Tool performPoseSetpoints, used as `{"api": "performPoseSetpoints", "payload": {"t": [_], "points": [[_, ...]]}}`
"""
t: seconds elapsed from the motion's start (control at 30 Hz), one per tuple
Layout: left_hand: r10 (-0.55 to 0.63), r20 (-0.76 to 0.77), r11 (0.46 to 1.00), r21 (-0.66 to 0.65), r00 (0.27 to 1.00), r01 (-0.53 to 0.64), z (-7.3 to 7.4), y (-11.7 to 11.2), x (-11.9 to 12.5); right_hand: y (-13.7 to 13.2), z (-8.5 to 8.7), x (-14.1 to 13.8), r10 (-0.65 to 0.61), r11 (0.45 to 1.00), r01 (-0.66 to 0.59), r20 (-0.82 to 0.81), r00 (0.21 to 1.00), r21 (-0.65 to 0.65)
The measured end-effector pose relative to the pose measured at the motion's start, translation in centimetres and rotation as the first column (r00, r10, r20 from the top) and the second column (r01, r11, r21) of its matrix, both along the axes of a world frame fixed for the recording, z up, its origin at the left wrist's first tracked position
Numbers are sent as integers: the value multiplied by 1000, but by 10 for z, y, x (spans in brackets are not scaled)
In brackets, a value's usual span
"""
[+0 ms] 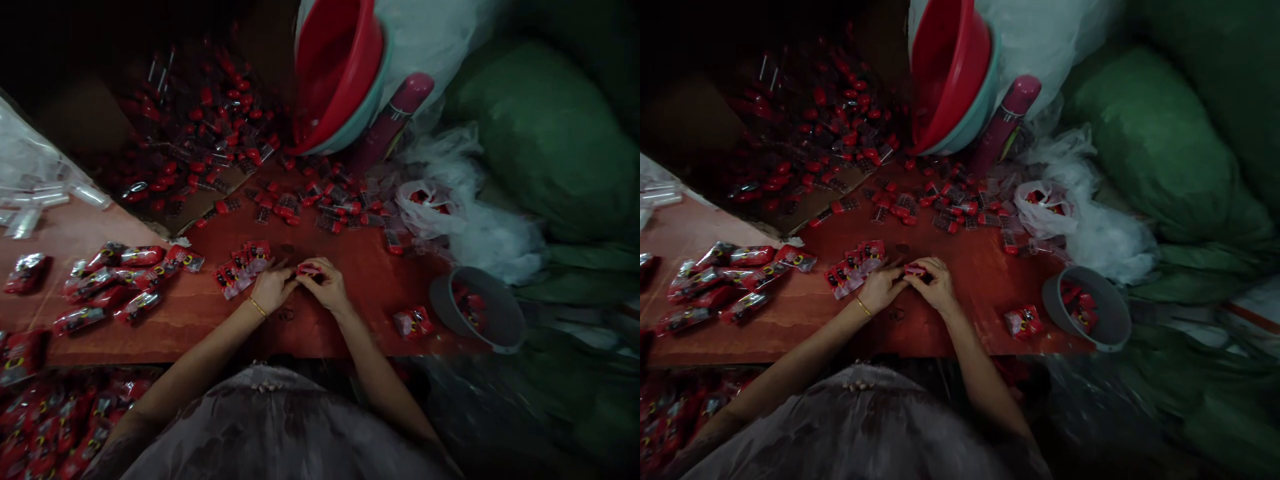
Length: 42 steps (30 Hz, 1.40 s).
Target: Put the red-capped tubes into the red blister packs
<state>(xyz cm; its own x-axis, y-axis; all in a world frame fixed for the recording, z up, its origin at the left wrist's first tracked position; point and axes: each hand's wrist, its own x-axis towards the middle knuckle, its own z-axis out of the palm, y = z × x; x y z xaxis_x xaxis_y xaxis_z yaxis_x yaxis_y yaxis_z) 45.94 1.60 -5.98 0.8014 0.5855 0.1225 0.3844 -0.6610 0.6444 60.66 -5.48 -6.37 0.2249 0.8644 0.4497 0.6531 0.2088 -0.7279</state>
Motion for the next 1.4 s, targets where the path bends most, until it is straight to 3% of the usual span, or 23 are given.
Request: {"api": "performPoseSetpoints", "payload": {"t": [0.2, 0.33, 0.5, 0.73, 0.87, 1.13, 1.3, 1.4], "points": [[6, 44, 1000, -26, 999, -5, -8, -1, -2, -2, -18, 4, -28, 999, 30, 70, 997, -33], [3, 200, 993, -113, 980, 21, -2, -2, -4, -2, -26, 2, -74, 995, 79, 80, 994, -58], [-44, 277, 976, -193, 960, 100, 8, 1, 0, -9, -21, 5, -12, 994, 23, 101, 995, -110], [-16, 219, 965, -253, 976, 72, 8, 6, 4, -29, -9, 11, -113, 991, 117, 63, 992, -59], [-22, 174, 967, -245, 985, 65, 7, 8, 7, -28, -4, 11, -131, 990, 137, 113, 985, -40], [-8, 208, 987, -154, 978, 40, 6, -1, 7, -31, 14, 8, -156, 988, 146, 363, 918, 57], [-1, 185, 994, -107, 983, 21, 0, -3, 8, -28, 8, 4, -155, 985, 171, 387, 909, -6], [12, 175, 997, -83, 985, 3, -2, -4, 10, -29, 0, 3, -139, 982, 171, 321, 937, -73]]}}
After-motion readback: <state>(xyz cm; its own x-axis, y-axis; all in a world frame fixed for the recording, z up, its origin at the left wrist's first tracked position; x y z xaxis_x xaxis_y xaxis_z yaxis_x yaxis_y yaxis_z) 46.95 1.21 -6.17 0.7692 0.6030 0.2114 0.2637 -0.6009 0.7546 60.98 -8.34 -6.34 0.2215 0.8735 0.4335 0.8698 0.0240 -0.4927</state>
